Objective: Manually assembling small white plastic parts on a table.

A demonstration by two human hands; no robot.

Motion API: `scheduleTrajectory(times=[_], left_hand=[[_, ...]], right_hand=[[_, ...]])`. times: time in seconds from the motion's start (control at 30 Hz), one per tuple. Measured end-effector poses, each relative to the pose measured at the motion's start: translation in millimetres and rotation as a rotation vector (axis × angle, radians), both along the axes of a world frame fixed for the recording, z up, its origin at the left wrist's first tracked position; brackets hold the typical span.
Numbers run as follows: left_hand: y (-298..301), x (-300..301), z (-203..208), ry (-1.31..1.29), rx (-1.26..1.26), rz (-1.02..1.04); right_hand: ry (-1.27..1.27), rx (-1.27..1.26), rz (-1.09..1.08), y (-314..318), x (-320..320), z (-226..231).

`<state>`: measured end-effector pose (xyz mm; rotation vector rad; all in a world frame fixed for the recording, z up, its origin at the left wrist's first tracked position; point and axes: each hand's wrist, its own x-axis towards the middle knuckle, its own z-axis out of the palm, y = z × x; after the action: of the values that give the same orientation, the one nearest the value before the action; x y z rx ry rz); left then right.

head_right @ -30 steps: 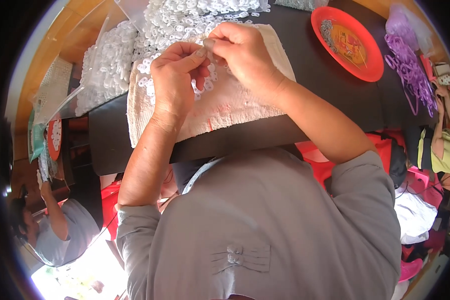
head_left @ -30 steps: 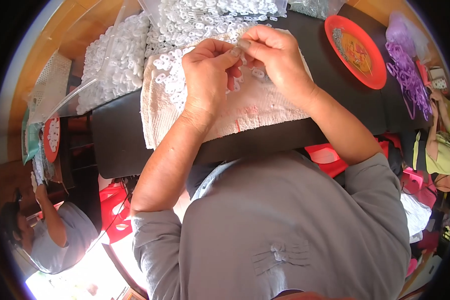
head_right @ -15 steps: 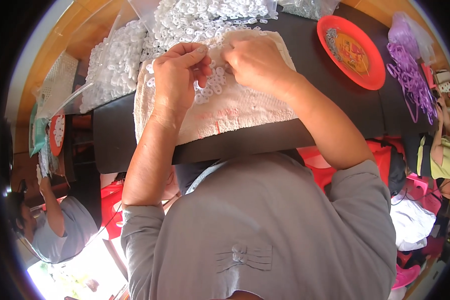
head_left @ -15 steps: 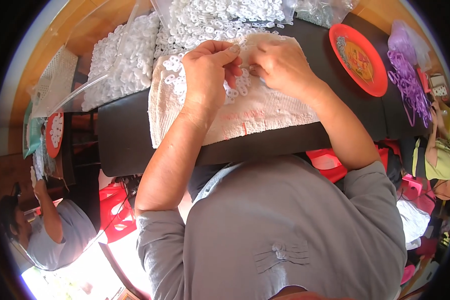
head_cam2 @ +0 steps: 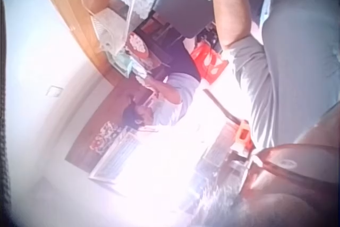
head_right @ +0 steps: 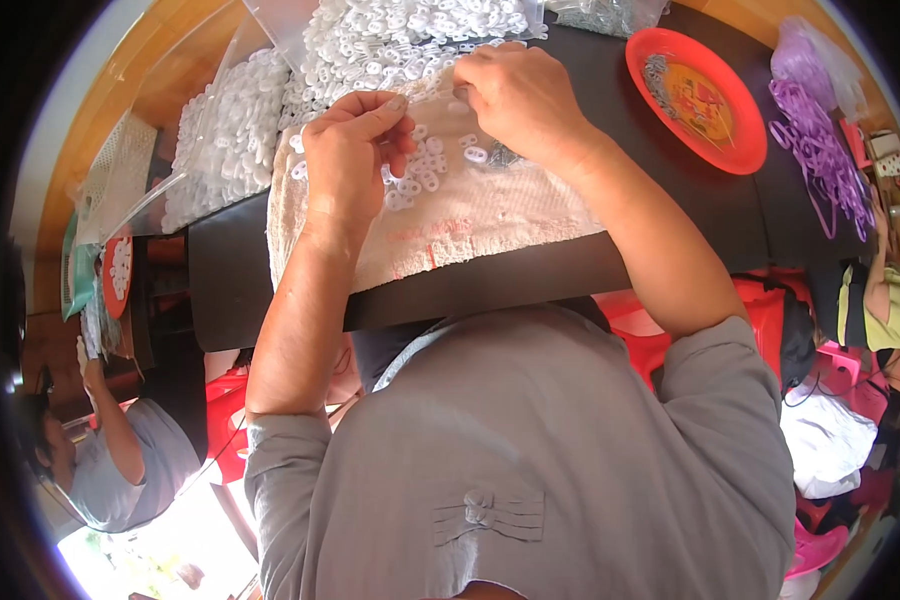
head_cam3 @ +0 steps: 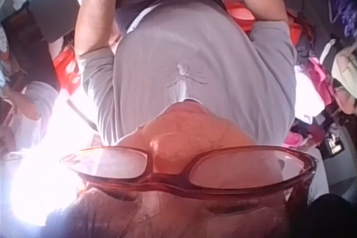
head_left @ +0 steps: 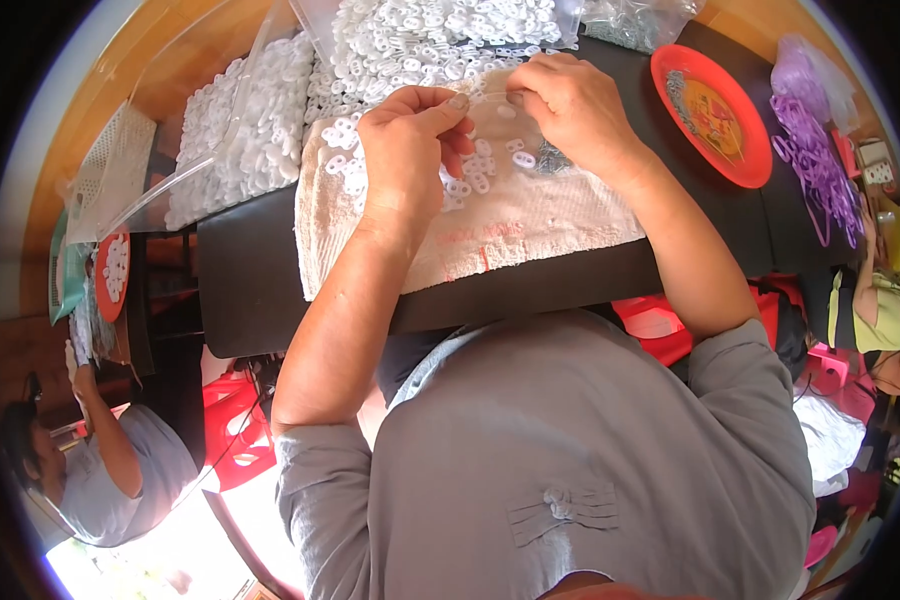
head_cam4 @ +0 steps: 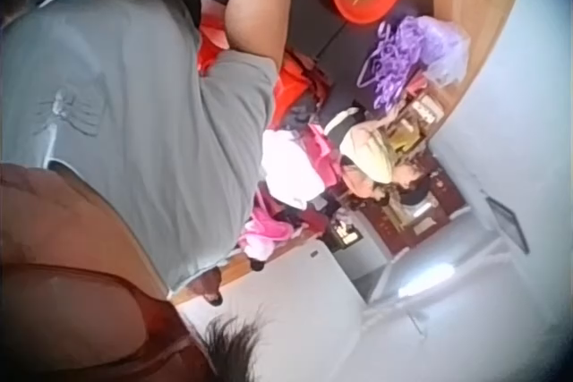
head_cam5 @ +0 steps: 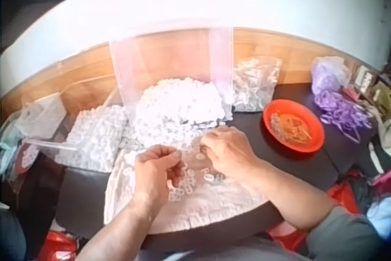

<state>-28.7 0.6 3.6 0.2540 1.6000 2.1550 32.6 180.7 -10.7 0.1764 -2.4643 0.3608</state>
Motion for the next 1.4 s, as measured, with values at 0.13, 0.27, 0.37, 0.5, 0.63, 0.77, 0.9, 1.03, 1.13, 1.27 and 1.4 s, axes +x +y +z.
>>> scheduleTrajectory(times=[0.13,0.27,0.37,0.5,0.63,0.77,0.9,1.03,1.13,1.27,1.4], left_hand=[[-1,0,0,0.005,-0.013,-0.011],[-2,0,0,0.009,-0.009,-0.014],[-1,0,0,0.007,-0.007,-0.019],[-1,1,-1,0.002,0.003,-0.026],[-1,3,0,0.028,-0.013,-0.049],[0,5,-1,0.073,-0.04,-0.069],[1,7,0,0.082,-0.065,-0.087],[1,9,-1,0.084,-0.053,-0.109],[1,11,1,0.072,-0.036,-0.092],[2,12,0,0.047,0.005,-0.068],[2,12,-2,0.036,0.027,-0.073]], right_hand=[[0.003,0.056,0.012,-1,-2,-3],[0.024,0.077,0.001,0,-1,-2],[0.015,0.131,-0.038,1,0,0],[-0.047,0.178,-0.038,-1,2,-1],[-0.138,0.208,0.001,-5,2,-4],[-0.09,0.225,0.049,-6,2,-5],[-0.205,-0.348,0.143,-2,3,0],[-0.367,-1.127,0.267,1,10,21],[-0.357,-1.127,0.216,-6,15,30],[-0.338,-1.171,0.194,-10,18,32],[-0.348,-1.179,0.175,-11,18,29]])
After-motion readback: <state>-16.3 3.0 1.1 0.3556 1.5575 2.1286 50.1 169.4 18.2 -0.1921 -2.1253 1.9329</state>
